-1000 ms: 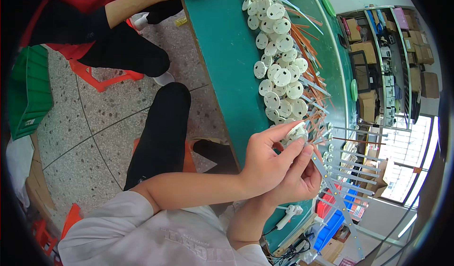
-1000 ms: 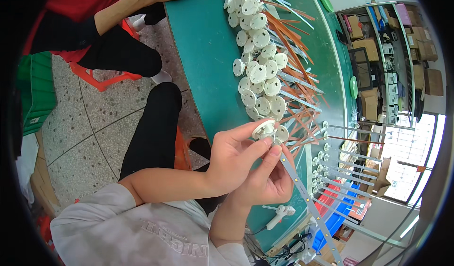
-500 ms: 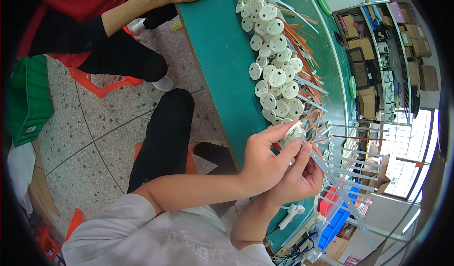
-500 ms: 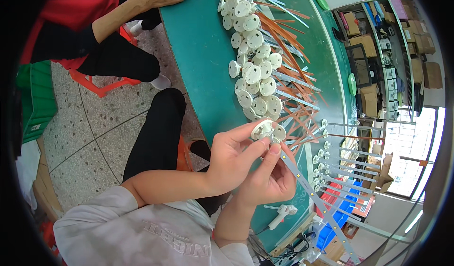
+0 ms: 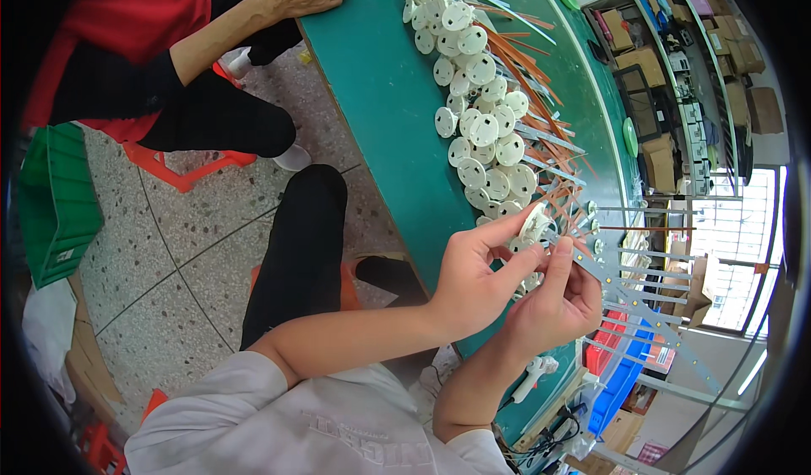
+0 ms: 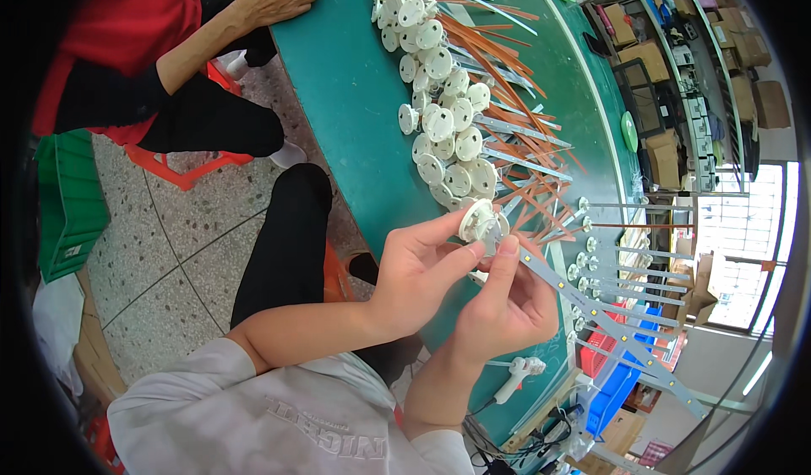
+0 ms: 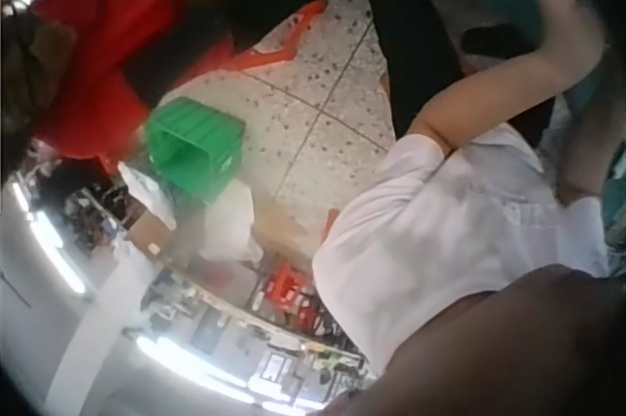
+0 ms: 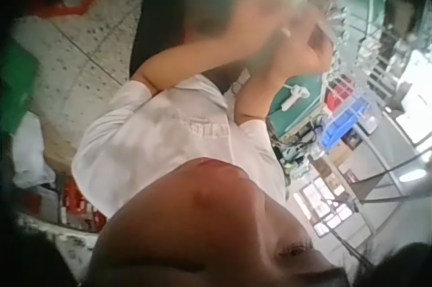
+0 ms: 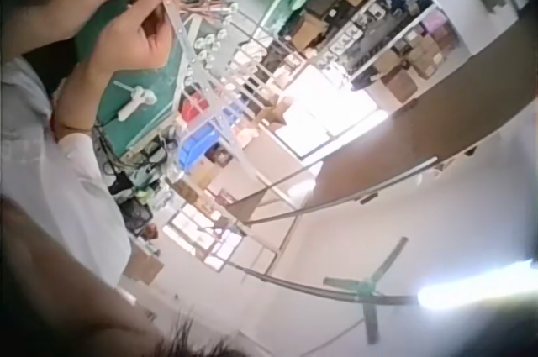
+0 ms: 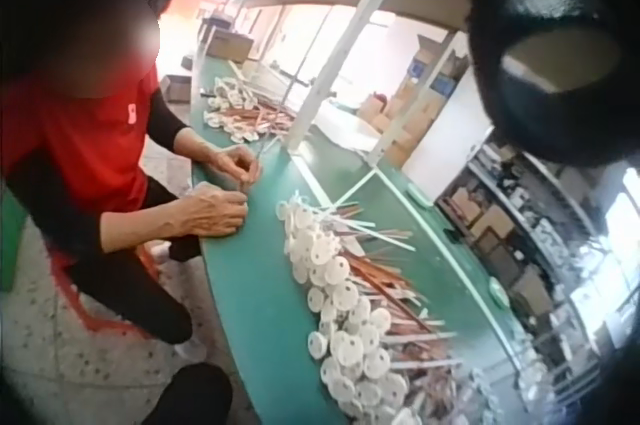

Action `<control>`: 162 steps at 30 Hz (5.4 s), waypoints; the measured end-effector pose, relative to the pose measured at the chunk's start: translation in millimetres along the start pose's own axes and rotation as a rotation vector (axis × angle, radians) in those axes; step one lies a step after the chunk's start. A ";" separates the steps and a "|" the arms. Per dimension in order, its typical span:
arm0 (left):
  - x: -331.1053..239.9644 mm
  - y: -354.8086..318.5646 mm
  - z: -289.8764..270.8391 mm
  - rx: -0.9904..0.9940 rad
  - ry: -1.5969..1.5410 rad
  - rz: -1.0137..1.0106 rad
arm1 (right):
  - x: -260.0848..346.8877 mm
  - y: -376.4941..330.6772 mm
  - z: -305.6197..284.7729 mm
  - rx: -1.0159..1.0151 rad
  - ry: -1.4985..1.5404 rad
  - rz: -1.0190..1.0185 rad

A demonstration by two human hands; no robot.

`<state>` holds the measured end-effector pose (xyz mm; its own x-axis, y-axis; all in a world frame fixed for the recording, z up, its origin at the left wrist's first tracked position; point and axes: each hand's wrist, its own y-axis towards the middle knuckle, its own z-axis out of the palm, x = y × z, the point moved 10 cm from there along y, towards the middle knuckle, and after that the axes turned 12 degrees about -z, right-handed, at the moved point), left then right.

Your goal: Glue LED light strips onto circular plastic bases using a hot glue gun.

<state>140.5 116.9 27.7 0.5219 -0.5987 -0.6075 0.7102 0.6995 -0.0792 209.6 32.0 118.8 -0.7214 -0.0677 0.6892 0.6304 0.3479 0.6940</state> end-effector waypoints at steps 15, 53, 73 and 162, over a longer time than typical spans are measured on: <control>-7.1 -3.4 0.2 -0.108 0.144 0.073 | 5.4 -3.5 -4.3 -0.059 -0.029 0.000; -22.4 31.3 -21.8 -0.244 -0.100 0.149 | -0.1 33.5 55.5 0.284 -0.010 -0.051; -24.1 29.5 -16.2 -0.254 0.017 0.166 | -4.3 32.8 46.6 0.226 0.050 -0.015; -20.8 34.6 -12.6 -0.167 0.050 0.091 | 2.0 26.7 44.3 0.165 -0.012 -0.063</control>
<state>148.3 158.5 27.5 0.5530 -0.5129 -0.6566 0.5710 0.8072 -0.1497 212.4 82.5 129.5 -0.7616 -0.0836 0.6426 0.5292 0.4922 0.6912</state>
